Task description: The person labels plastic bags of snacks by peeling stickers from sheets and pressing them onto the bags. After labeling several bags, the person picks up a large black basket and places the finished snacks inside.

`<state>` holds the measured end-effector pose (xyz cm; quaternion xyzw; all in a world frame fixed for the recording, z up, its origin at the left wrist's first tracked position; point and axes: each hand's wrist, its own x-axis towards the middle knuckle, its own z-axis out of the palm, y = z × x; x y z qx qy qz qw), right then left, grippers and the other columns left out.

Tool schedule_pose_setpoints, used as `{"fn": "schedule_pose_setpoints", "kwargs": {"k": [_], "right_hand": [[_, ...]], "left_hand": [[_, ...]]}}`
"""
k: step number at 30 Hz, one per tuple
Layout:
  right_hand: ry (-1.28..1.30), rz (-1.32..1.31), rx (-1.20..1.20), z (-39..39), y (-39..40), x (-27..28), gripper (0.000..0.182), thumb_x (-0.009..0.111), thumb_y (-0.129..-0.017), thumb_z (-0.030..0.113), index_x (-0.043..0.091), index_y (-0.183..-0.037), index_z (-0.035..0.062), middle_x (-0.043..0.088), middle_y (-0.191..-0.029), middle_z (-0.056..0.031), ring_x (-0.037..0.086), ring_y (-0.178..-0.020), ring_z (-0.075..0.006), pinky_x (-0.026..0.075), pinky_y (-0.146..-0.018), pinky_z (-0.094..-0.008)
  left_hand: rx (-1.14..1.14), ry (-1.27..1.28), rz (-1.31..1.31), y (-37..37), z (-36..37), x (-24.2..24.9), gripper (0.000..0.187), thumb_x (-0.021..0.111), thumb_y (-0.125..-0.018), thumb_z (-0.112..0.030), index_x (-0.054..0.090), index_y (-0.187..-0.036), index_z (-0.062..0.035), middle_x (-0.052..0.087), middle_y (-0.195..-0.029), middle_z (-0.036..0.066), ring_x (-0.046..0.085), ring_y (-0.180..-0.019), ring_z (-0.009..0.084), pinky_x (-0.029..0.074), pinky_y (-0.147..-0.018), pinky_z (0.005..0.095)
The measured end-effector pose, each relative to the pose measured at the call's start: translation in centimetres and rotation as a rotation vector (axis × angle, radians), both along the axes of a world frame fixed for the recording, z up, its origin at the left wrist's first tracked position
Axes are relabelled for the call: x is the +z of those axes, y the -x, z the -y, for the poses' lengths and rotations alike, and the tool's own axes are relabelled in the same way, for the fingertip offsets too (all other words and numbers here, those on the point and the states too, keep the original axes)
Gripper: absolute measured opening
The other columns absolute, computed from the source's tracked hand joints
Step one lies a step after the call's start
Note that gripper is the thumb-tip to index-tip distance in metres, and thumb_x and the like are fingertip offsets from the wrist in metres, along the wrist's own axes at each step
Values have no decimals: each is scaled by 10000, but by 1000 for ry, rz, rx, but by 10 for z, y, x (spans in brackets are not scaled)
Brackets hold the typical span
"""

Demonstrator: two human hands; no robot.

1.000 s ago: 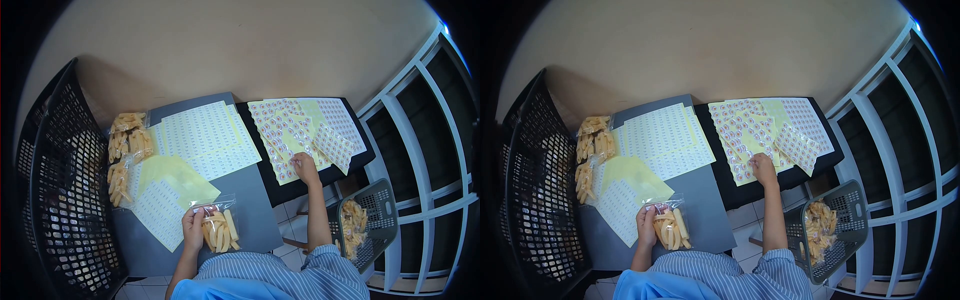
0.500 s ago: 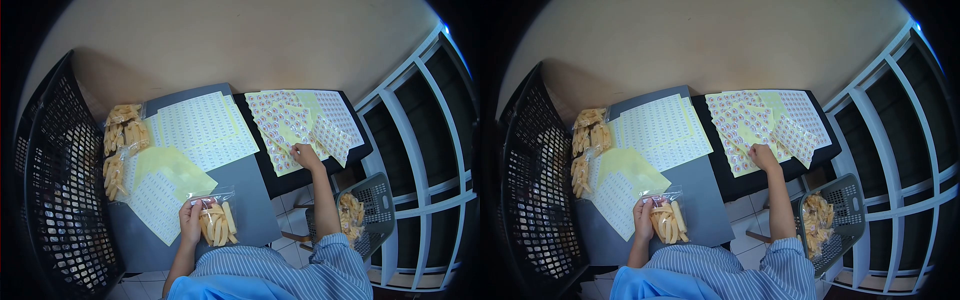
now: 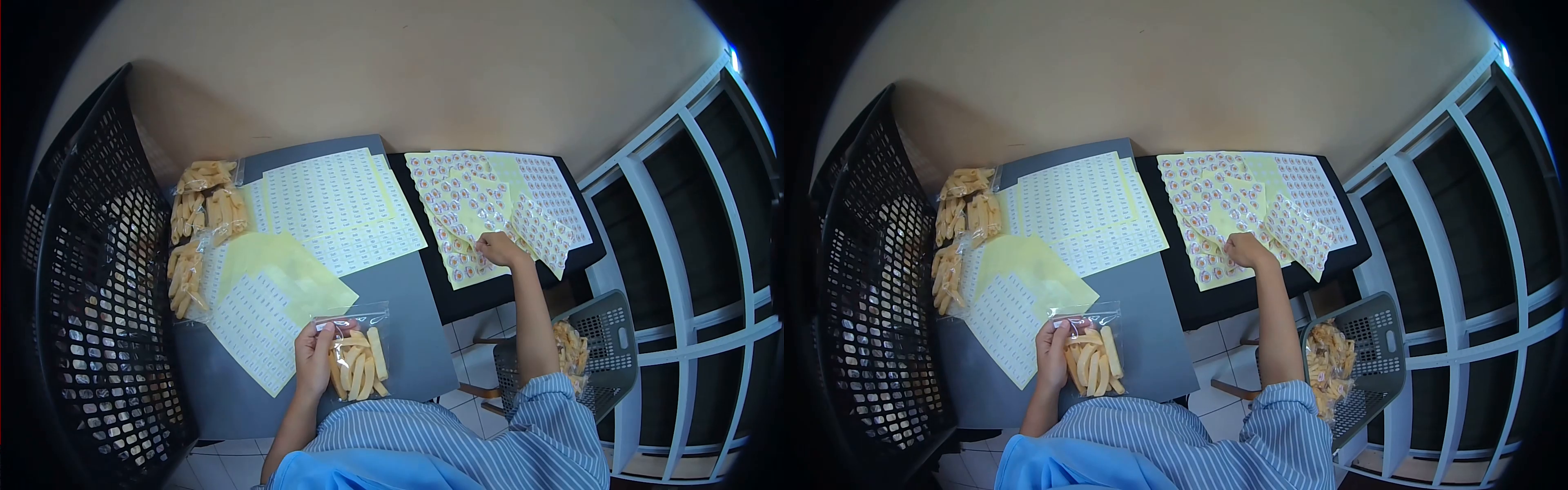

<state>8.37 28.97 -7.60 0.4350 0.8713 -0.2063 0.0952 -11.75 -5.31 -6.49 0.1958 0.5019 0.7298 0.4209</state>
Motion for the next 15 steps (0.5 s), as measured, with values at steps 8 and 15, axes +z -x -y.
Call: {"fn": "schedule_pose_setpoints", "kwargs": {"k": [8, 15], "right_hand": [[142, 67, -8, 2, 6, 14, 266, 459, -746, 198, 584, -857, -9, 603, -832, -162, 574, -779, -265, 438, -713, -347], [237, -11, -11, -3, 0, 10, 300, 448, -753, 225, 588, -879, -9, 600, -846, -143, 562, -808, -236, 429, -737, -323]], "left_hand": [[-17, 35, -71, 1, -1, 5, 224, 383, -888, -117, 535, -925, 43, 614, -856, 126, 592, -760, 148, 471, -692, 251], [-35, -18, 18, 1, 0, -3, 236, 373, -887, -116, 520, -979, 44, 604, -893, 136, 588, -830, 167, 460, -753, 266]]}}
